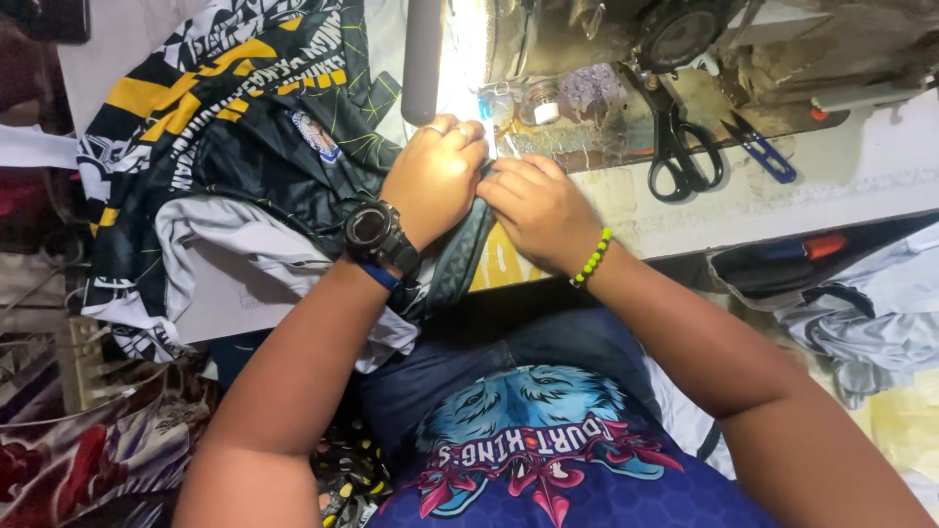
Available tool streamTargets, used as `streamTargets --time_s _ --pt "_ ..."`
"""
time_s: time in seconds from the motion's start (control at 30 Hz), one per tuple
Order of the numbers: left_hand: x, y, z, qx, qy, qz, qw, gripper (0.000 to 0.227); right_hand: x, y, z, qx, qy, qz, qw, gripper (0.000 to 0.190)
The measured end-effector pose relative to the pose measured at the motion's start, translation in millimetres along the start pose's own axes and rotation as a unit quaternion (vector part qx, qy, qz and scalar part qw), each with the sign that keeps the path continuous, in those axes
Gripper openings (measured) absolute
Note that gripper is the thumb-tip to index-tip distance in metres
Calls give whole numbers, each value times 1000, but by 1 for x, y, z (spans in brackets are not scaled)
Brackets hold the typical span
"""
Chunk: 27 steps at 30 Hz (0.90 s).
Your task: A person is seen aligning and feeding fabric pieces through a sewing machine at a workstation.
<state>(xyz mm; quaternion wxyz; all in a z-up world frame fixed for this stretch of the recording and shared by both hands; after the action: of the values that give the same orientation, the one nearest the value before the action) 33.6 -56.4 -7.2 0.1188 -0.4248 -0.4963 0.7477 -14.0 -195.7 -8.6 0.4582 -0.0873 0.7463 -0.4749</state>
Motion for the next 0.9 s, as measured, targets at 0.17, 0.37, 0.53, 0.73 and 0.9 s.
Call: streamTargets --time_s 0.17,0.37,0.53,0.73,0.9 --pt "-3 9 -8 -39 -29 7 999 23 -8 -3 4 -5 35 -22 999 14" --pt "-18 -11 9 -67 -50 15 996 7 -21 -20 1 -27 112 -50 992 8" --pt "-7 -16 -11 -52 -199 -101 973 23 13 19 6 -562 362 43 742 9" --pt "-5 -123 65 164 -302 -364 866 32 63 -11 -93 -804 493 -160 291 11" --pt "88 -60 39 282 -300 -249 877 29 98 -11 -109 -676 523 -273 442 31"
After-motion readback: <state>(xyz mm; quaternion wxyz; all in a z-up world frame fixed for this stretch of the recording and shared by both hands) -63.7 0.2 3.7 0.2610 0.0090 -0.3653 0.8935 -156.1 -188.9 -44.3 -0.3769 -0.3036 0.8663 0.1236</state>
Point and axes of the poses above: each hand's wrist, its own x-axis away from the middle knuckle, its own y-axis out of the palm, z = x × y, the point moved 5 cm from there along -x, towards the middle knuckle, and after that the axes turned 3 degrees about x, right-handed, at the moved point
